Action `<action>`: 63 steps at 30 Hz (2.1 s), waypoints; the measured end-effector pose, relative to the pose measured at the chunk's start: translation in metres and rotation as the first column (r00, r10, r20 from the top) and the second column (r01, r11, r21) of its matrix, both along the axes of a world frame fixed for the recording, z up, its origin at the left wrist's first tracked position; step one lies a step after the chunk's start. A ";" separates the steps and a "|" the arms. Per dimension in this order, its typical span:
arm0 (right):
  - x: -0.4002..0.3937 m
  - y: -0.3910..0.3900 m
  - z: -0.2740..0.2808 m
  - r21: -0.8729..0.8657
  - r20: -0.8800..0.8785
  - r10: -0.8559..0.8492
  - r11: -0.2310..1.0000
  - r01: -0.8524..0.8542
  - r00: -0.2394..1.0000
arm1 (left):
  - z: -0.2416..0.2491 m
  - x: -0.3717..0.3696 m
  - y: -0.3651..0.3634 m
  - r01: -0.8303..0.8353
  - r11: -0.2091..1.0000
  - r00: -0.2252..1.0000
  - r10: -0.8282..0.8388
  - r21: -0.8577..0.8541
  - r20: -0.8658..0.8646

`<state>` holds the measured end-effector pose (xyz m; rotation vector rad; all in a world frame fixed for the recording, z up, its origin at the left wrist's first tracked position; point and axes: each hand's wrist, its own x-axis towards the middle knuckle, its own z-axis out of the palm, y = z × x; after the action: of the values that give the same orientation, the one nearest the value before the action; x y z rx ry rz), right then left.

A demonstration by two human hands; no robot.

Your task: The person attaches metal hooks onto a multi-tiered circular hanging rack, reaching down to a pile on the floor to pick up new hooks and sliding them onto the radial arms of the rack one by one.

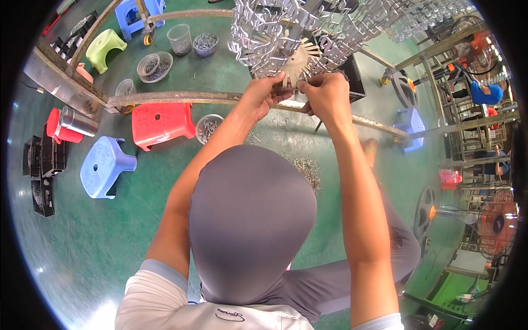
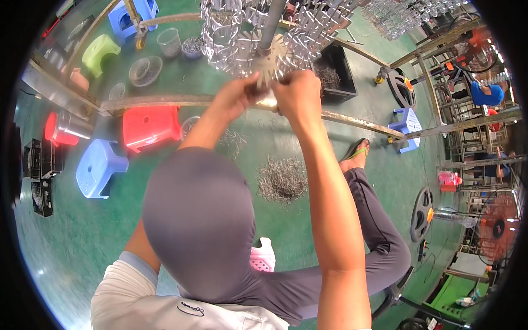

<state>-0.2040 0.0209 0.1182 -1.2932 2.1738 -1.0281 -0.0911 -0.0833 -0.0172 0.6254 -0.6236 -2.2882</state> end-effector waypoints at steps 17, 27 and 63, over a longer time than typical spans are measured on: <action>0.002 0.009 -0.002 0.068 0.010 -0.007 0.998 0.007 1.000 | -0.017 0.000 0.013 -0.016 1.000 0.990 0.015 -0.003 -0.142; 0.005 0.011 -0.006 0.014 0.024 -0.013 1.000 0.013 1.000 | -0.008 -0.005 0.015 -0.040 0.997 0.999 0.042 0.063 -0.031; -0.025 0.023 -0.009 -0.052 -0.096 0.115 0.991 -0.121 0.989 | 0.018 0.021 0.038 0.070 0.996 0.994 -0.065 0.056 -0.090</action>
<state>-0.2288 0.0440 0.1090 -1.5044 2.1190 -1.0093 -0.0699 -0.0458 0.0004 0.5347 -0.5444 -2.3903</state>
